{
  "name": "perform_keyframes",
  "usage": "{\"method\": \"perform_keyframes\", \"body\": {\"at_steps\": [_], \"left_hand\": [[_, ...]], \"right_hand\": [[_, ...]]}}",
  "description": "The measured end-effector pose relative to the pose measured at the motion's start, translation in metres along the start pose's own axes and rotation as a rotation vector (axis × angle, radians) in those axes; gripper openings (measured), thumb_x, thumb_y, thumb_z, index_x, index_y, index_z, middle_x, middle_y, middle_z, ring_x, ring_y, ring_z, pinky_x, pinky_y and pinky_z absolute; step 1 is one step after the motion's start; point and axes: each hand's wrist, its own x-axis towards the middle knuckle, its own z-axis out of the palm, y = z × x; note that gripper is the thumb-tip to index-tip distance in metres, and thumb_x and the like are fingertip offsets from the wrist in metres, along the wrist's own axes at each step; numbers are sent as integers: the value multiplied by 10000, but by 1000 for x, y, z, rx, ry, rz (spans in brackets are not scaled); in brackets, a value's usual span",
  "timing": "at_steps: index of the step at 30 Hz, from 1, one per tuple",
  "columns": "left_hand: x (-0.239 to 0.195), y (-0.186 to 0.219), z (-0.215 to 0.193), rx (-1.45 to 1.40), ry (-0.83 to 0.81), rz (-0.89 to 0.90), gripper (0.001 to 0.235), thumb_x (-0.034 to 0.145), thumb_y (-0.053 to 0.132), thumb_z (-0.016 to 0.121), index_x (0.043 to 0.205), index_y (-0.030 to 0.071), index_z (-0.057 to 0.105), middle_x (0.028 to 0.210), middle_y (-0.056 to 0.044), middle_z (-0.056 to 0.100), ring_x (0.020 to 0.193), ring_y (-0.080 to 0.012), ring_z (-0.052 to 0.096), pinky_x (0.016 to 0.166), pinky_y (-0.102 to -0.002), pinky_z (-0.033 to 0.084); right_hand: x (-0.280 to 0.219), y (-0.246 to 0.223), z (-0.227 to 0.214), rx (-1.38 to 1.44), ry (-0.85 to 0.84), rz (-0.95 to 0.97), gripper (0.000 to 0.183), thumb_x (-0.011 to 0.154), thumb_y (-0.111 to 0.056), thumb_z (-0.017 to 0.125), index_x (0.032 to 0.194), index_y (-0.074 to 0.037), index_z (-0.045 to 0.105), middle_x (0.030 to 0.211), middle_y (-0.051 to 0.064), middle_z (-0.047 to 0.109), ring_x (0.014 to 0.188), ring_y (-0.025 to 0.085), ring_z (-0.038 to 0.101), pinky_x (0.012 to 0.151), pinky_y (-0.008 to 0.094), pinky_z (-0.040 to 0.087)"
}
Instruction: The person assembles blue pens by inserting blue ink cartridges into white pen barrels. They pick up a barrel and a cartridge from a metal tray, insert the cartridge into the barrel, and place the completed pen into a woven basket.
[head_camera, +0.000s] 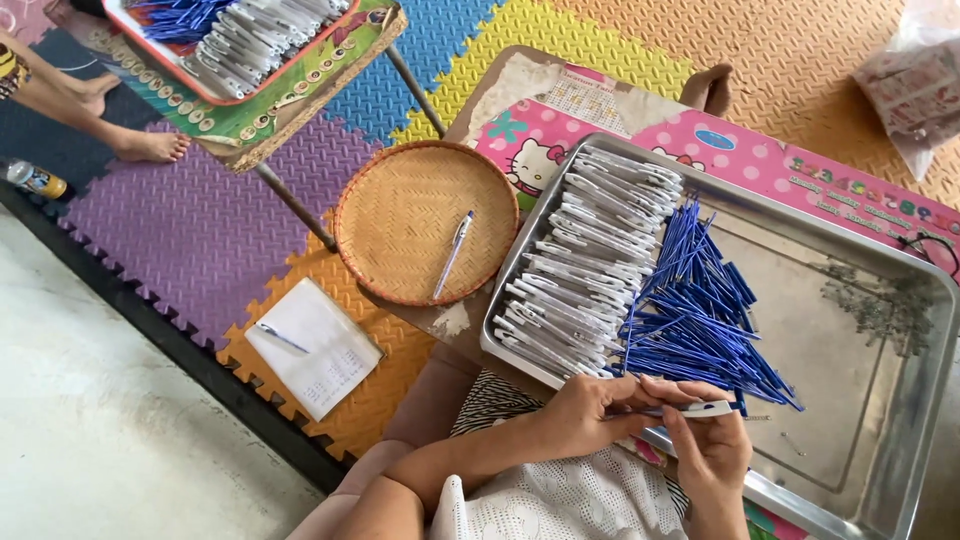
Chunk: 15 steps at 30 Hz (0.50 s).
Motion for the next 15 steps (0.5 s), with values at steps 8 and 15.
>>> {"method": "perform_keyframes", "body": {"at_steps": [8,15], "left_hand": [[0,-17,-63,415,406,187,176,1071,136,684,1239,87,704,966,-42,742,527,-48,451,411,-148,400],[-24,-95,-225,1200,1048,-118,220,990,257,782,1160,119,801,816,-2,708,616,-100,531,504,-222,400]], "right_hand": [[9,11,-36,-155,-29,-185,662,1032,-114,544,1648,-88,304,1516,236,564,1364,399,608,1235,555,483],[-8,-6,-52,-353,376,-69,404,1211,-112,459,1564,76,405,1400,376,585,1157,435,647,1098,537,546]]}}
